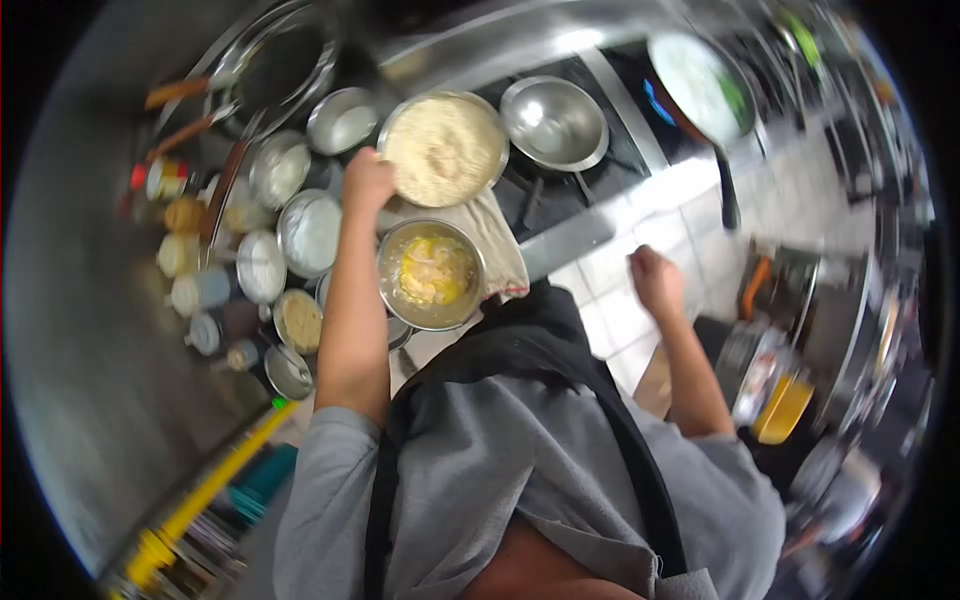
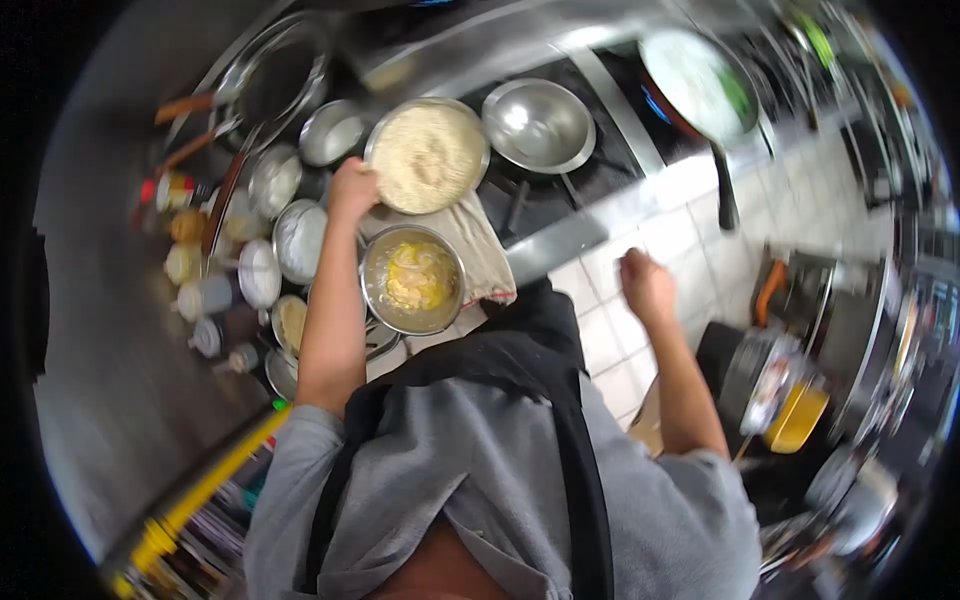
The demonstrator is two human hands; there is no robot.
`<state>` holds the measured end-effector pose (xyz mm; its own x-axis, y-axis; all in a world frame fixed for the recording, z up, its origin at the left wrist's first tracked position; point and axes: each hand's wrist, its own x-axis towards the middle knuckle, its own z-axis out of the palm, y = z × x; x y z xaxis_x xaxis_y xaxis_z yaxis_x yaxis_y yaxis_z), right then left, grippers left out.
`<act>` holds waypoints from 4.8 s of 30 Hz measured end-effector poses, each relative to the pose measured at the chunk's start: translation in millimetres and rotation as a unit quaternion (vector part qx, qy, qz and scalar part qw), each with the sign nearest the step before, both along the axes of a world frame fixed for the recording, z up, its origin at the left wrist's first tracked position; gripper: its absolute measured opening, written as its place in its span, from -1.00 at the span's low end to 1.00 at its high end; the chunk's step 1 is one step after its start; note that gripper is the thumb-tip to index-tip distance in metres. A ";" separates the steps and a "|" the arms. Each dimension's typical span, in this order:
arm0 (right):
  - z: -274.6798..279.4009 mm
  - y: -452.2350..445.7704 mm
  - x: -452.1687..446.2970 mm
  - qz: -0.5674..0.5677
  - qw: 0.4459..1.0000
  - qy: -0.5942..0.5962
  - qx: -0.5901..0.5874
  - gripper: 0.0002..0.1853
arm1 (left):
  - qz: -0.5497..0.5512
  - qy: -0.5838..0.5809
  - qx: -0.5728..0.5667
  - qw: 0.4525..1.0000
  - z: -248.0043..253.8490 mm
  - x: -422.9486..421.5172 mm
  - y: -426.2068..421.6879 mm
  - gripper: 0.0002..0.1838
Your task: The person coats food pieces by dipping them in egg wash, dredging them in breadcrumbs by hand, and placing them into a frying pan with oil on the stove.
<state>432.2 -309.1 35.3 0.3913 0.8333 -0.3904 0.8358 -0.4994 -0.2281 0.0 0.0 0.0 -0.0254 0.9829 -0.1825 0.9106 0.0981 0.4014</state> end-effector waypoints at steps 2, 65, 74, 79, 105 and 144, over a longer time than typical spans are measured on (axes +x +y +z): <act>-38.1 -70.7 20.8 0.049 0.957 -0.263 -0.111 -0.44 | 0.009 -0.120 -0.117 0.986 11.1 -6.6 2.8 -0.73; 18.8 309.9 -179.3 0.370 0.921 0.044 0.118 -0.37 | 0.032 -0.064 -0.014 0.997 37.3 60.2 -22.6 -0.66; -7.7 326.0 -173.6 0.395 0.910 0.124 0.027 -0.39 | 0.041 -0.061 -0.007 0.997 42.1 65.1 -23.3 -0.64; -11.8 243.7 -175.2 0.492 0.866 -0.032 0.078 -0.21 | 0.051 -0.067 -0.040 0.996 40.0 65.9 -20.3 -0.62; -8.2 219.6 -160.7 0.424 0.902 0.042 0.063 0.03 | -0.011 -0.185 -0.019 0.983 3.2 50.4 -8.1 -0.88; 10.4 261.7 -161.1 0.431 0.891 -0.004 0.142 -0.37 | 0.021 -0.065 -0.026 0.997 46.7 66.6 -13.1 -0.61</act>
